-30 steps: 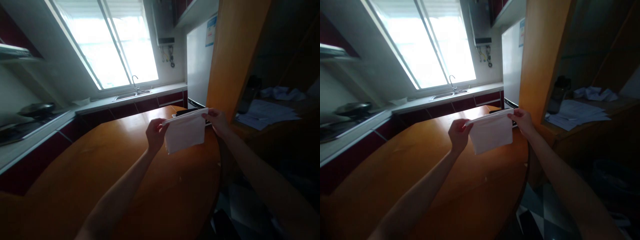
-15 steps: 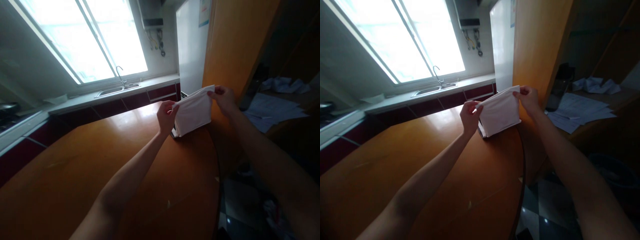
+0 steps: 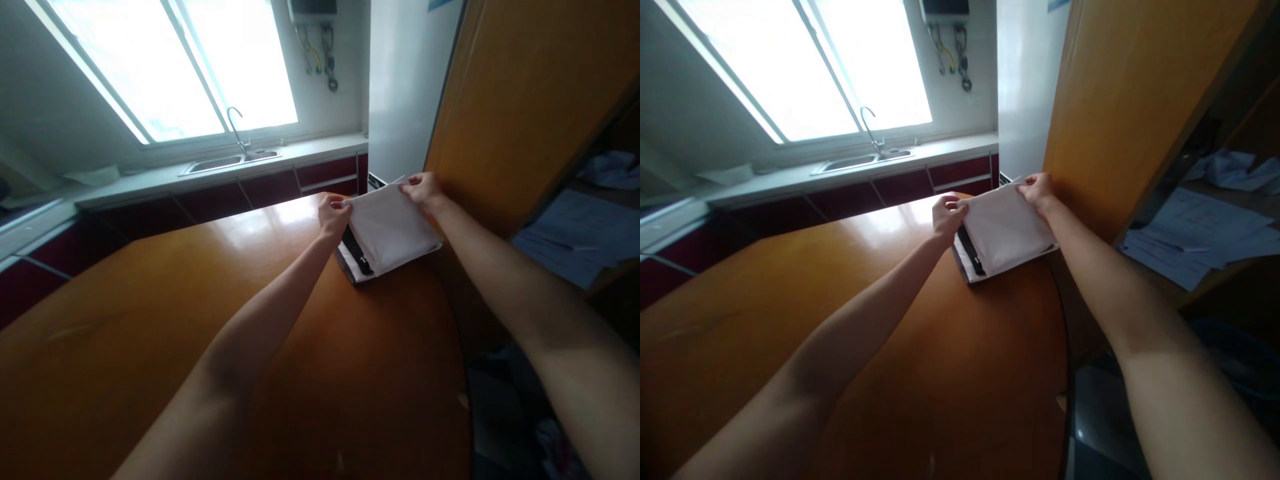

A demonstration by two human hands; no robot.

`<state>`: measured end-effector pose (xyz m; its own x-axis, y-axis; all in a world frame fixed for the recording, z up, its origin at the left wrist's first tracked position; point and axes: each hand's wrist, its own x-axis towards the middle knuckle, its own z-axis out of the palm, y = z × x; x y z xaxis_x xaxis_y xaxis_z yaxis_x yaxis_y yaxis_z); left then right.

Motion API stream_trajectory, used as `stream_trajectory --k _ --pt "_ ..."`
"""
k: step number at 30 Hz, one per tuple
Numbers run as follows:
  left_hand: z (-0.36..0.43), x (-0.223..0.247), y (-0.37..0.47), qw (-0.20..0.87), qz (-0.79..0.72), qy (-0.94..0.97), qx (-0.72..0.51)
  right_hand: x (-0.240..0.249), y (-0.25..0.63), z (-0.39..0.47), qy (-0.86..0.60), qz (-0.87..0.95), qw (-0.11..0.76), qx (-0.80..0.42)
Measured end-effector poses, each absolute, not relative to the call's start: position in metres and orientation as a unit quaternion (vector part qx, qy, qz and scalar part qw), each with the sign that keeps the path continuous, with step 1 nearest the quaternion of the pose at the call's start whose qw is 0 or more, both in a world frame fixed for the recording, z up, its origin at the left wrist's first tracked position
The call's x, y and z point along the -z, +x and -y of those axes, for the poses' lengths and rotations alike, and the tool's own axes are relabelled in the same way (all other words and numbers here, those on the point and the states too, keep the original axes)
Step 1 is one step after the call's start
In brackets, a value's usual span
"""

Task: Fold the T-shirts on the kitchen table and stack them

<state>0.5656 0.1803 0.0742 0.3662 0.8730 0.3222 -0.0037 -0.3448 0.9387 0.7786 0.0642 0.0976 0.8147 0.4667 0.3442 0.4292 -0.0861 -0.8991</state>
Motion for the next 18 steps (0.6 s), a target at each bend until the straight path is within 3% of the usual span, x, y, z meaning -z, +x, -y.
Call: stream_trajectory --k 11,18 --pt "-0.215 -0.074 0.578 0.467 -0.369 0.705 -0.385 -0.084 0.789 -0.103 -0.82 0.234 0.508 -0.12" --pt "-0.23 -0.059 0.575 0.334 -0.368 0.801 -0.335 -0.061 0.792 -0.107 -0.834 0.233 0.479 -0.145"
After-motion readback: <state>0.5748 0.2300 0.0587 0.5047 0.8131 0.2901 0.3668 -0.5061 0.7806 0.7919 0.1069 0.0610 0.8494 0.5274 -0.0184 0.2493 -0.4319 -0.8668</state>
